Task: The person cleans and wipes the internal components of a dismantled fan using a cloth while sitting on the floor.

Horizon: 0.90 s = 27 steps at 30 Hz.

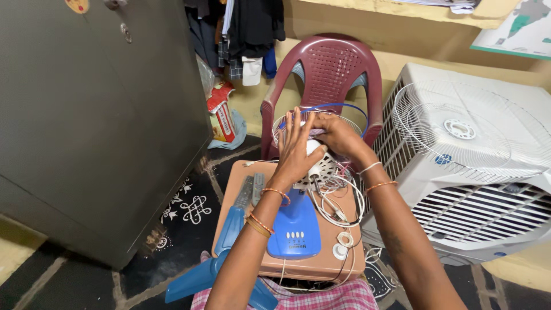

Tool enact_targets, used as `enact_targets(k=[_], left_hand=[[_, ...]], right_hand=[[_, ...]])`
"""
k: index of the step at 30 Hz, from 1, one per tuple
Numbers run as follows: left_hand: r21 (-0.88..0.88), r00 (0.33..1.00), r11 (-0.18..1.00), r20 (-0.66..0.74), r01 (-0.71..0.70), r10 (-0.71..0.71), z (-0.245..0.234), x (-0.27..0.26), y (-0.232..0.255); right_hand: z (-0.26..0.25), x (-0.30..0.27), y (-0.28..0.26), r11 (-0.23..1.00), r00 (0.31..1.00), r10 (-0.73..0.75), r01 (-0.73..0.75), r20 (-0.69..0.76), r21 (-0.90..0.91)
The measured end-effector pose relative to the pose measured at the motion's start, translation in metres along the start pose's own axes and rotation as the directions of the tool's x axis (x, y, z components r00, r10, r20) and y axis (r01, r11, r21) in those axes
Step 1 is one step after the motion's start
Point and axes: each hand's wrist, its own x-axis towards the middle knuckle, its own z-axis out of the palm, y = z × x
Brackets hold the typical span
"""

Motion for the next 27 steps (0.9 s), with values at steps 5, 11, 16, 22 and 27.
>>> enact_targets(k=[5, 11, 16, 22, 27], left_hand=[[0.041, 1.0, 0.999, 0.021, -0.017, 0.017, -0.006, 0.0, -0.007], [0.016, 0.998, 1.0, 0.064, -0.027, 0.026, -0.006, -0.001, -0.009], [0.062, 0.996, 0.998, 0.091, -0.032, 0.026, -0.01, 0.0, -0.001], [0.256, 0.997, 0.964, 0.062, -0.065, 0.051, -0.009, 0.001, 0.025], [0.221, 0.986, 0.972, -0.128, -0.08, 0.11, -0.006, -0.01, 0.034]], right_hand=[[0.021, -0.002, 0.001, 0.996, 0.989, 0.053, -0.063, -0.138, -0.068], [0.025, -0.031, 0.013, 0.99, 0.978, -0.015, 0.043, -0.209, 0.131], [0.027, -0.067, 0.011, 0.903, 0.963, 0.149, -0.039, -0.226, 0.429], [0.043, -0.09, -0.004, 0.913, 0.881, 0.303, -0.159, -0.363, 0.376], [0.069, -0.1, -0.012, 0.878, 0.79, 0.357, -0.101, -0.499, 0.468]])
